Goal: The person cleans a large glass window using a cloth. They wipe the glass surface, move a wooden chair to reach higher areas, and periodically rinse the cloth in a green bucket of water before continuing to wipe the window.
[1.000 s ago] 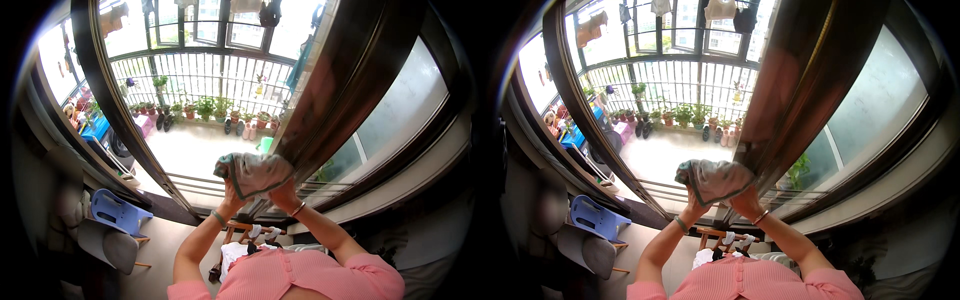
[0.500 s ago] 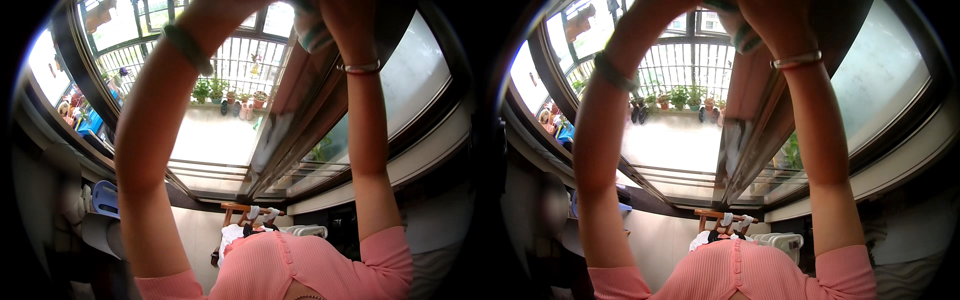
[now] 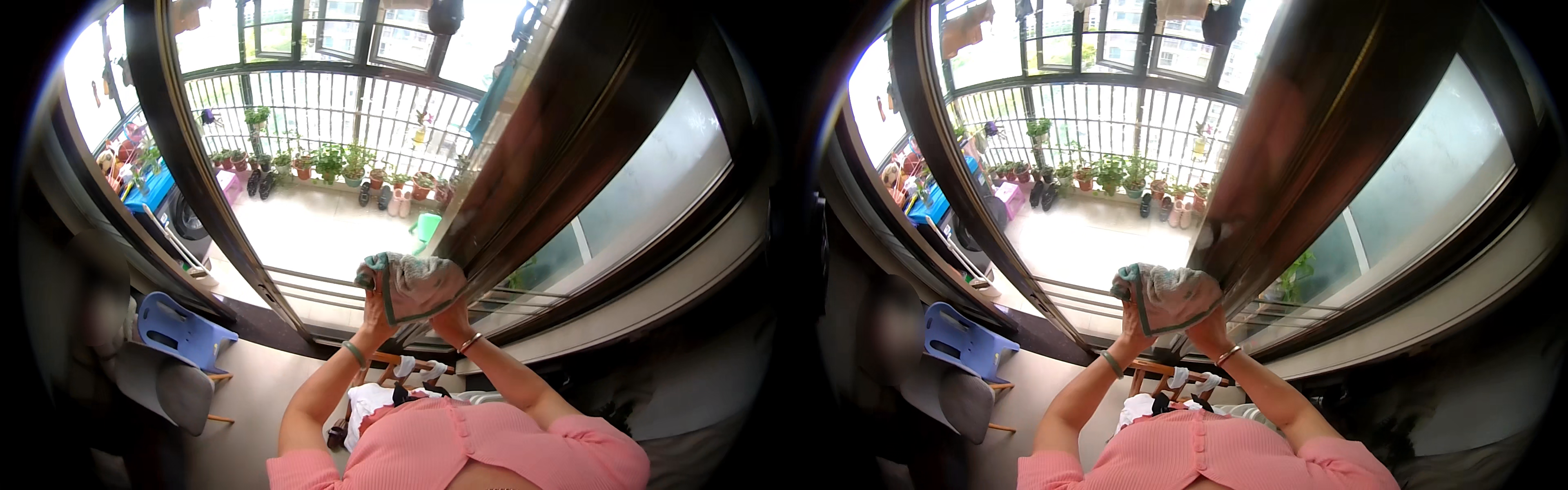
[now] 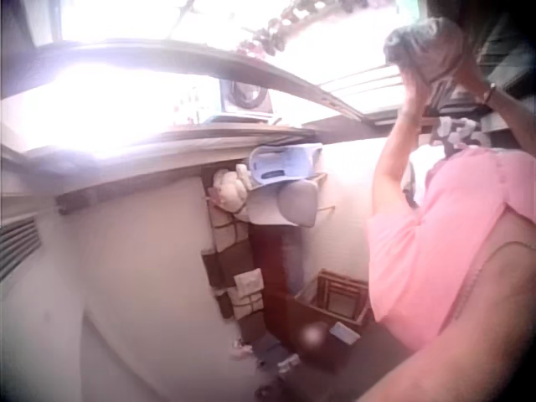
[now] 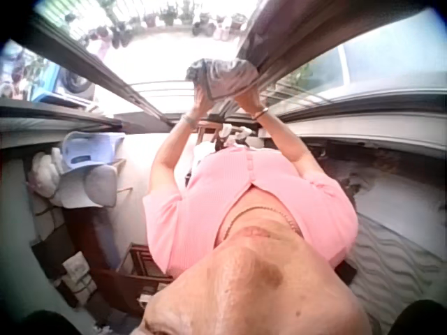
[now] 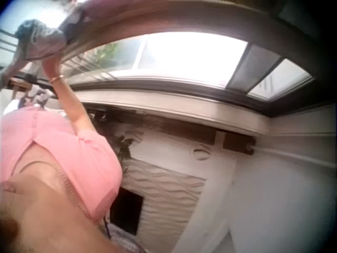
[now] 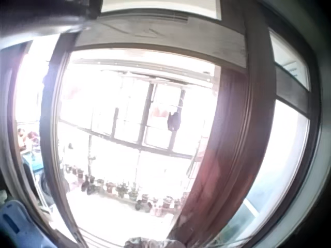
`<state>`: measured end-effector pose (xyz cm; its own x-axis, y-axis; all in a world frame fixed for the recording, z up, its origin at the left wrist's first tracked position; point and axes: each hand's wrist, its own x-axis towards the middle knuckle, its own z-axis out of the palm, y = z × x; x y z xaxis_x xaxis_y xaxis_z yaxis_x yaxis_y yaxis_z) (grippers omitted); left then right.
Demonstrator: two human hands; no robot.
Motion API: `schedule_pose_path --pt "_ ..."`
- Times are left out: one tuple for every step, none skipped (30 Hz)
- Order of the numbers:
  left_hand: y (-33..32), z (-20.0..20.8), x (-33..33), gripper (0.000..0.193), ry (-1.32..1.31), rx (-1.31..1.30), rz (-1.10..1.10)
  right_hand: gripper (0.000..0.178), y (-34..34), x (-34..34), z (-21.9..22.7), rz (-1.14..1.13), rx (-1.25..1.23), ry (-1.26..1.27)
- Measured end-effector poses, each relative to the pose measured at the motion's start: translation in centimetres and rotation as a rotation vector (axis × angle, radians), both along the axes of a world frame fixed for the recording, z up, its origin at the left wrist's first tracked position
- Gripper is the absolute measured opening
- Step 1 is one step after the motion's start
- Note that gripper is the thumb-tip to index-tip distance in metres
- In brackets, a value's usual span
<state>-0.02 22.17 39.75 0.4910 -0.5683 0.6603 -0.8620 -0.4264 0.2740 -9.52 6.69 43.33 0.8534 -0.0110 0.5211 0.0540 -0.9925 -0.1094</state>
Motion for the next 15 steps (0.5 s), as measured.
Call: schedule_pose_path --pt "-0.3 0.2 0.0 0.084 0.015 -0.021 -0.023 0.052 -0.2 -0.2 -0.1 0.010 0.035 0.031" --pt "-0.5 1.1 -0.1 0.083 0.033 -0.040 -0.041 0.052 -0.4 0.0 0.6 0.009 -0.056 0.001" --pt "-0.8 2.2 -0.1 0.082 0.050 -0.060 -0.059 0.052 -0.6 0.3 2.0 0.010 -0.147 -0.031" --pt "-1.2 4.6 0.0 0.085 0.004 -0.194 -0.096 0.052 -1.0 1.0 3.7 0.009 -0.240 -0.072" --pt "-1.4 7.6 0.5 0.088 -0.042 -0.322 -0.129 0.054 -1.1 2.2 5.8 -0.015 -0.248 -0.202" --pt "-1.7 10.1 1.8 0.096 -0.027 -0.500 -0.161 0.057 -0.7 3.4 9.1 0.106 -0.101 -0.154" --pt "-1.8 13.7 3.7 0.101 -0.087 -0.465 -0.118 0.059 -0.3 4.8 12.5 0.172 0.054 -0.255" --pt "-2.2 18.5 4.7 0.098 -0.046 -0.647 -0.224 0.061 -1.4 6.1 15.3 0.130 -0.060 -0.357" --pt "-2.4 22.7 6.2 0.095 -0.293 -0.588 -0.062 0.062 -0.8 7.4 18.9 0.163 0.077 -0.533" --pt "-2.4 26.9 7.2 0.085 -0.388 -0.700 -0.099 0.068 -1.4 7.0 23.0 -0.064 -0.649 -0.453" --pt "-2.7 30.4 8.7 0.081 -0.483 -0.770 -0.130 0.053 -1.2 8.1 26.7 -0.040 -0.611 -0.547" --pt "-1.8 33.9 9.8 0.076 -0.599 -0.825 -0.139 0.039 -0.3 9.5 30.5 0.012 -0.557 -0.657" --pt "-0.5 37.5 9.8 0.060 -0.648 -0.841 -0.132 0.027 0.2 10.6 34.2 0.053 -0.515 -0.755" --pt "0.3 39.7 9.7 0.057 -0.683 -0.861 -0.158 0.025 1.0 11.1 36.4 0.043 -0.588 -0.819" --pt "0.5 41.8 9.7 0.054 -0.710 -0.887 -0.195 0.024 1.4 11.4 38.6 0.019 -0.668 -0.881"
